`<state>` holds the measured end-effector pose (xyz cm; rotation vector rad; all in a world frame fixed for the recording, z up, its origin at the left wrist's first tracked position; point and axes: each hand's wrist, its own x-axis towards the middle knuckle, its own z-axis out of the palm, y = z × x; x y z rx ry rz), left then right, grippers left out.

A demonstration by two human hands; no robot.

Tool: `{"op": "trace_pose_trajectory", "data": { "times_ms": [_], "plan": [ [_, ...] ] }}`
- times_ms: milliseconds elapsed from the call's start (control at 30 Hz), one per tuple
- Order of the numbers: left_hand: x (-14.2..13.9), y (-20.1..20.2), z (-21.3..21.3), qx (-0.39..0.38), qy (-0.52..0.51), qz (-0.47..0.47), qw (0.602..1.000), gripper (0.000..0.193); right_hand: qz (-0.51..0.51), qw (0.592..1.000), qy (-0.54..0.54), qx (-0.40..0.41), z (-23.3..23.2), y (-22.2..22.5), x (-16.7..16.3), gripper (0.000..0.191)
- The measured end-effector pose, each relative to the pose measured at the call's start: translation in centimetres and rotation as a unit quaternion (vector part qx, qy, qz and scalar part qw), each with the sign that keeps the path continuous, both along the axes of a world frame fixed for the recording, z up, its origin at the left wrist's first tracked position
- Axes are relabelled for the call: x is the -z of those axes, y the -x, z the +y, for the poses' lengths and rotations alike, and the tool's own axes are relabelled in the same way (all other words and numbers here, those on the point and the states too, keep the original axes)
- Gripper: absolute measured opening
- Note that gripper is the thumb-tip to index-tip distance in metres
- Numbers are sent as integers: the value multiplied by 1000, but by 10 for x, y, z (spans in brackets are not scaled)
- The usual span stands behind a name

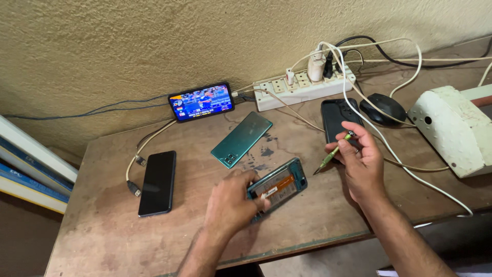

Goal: The person pries open the back cover of a smartphone and works on its internal components, using a small green pry tool to lift and adjust the battery and internal parts while holding the phone steady with the other hand. The phone's back cover and another phone rest on the wooden workbench beside them.

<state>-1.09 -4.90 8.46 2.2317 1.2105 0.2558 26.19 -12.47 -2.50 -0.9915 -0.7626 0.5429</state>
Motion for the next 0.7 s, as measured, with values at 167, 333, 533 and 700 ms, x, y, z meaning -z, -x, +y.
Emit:
{"op": "trace_pose_trajectory", "data": {
  "times_ms": [167, 333, 533, 700],
  "plan": [
    [-9, -4, 16, -9, -145, -88, 985, 28, 10, 1000, -19, -10, 2, 0, 3, 37],
    [-7, -17, 24, 48, -313, -74, 946, 33, 17, 1000, -16, -10, 2, 0, 3, 37],
    [14, -26, 13, 135, -466, -25, 874, 39, 21, 1000, 6, -1, 3, 3, 0, 37],
    [26, -29, 7, 98, -438, -55, 892, 44, 14, 1000, 16, 6, 2, 4, -1, 36]
  ]
}}
